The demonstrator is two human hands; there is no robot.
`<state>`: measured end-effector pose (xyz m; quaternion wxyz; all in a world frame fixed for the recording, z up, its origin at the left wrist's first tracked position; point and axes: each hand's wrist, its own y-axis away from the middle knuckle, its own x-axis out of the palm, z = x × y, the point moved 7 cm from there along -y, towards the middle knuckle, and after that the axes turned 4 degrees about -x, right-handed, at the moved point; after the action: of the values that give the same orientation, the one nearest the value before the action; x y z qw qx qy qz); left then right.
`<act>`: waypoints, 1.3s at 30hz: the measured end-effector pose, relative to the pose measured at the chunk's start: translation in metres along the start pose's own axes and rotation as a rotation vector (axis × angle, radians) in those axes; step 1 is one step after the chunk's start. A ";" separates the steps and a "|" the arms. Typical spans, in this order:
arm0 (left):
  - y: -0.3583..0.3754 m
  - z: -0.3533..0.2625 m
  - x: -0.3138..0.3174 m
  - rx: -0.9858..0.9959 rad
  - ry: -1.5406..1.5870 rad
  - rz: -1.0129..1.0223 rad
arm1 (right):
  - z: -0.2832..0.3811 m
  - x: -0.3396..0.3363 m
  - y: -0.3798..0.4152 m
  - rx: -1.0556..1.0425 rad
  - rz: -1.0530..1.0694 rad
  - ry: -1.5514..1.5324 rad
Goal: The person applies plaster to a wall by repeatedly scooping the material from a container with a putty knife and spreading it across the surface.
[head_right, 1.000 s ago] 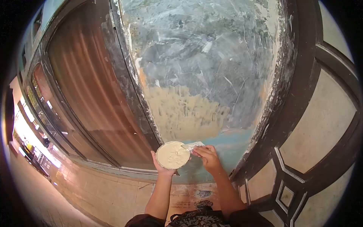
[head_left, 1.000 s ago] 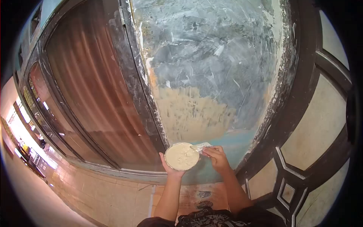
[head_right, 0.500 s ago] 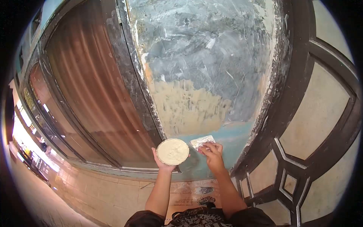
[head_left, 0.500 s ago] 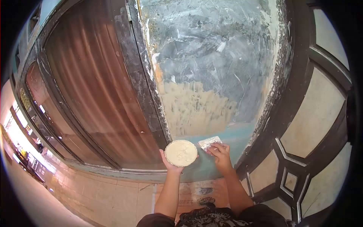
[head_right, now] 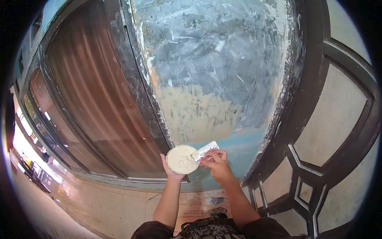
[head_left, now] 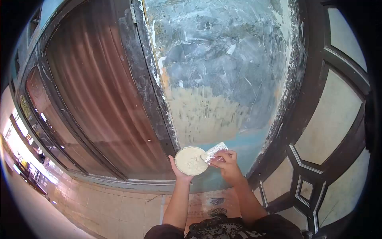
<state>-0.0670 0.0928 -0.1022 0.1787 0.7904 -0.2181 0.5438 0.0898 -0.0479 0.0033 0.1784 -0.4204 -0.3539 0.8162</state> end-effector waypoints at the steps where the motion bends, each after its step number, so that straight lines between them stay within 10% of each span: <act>1: -0.002 0.000 -0.001 0.008 -0.010 0.005 | 0.002 -0.001 -0.001 0.004 0.015 -0.004; 39: -0.009 0.026 0.013 -0.054 -0.053 0.011 | -0.009 0.005 0.004 -0.028 0.012 -0.038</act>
<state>-0.0380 0.0847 -0.0994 0.1910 0.7982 -0.2418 0.5177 0.0945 -0.0435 -0.0062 0.1610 -0.4095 -0.3660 0.8200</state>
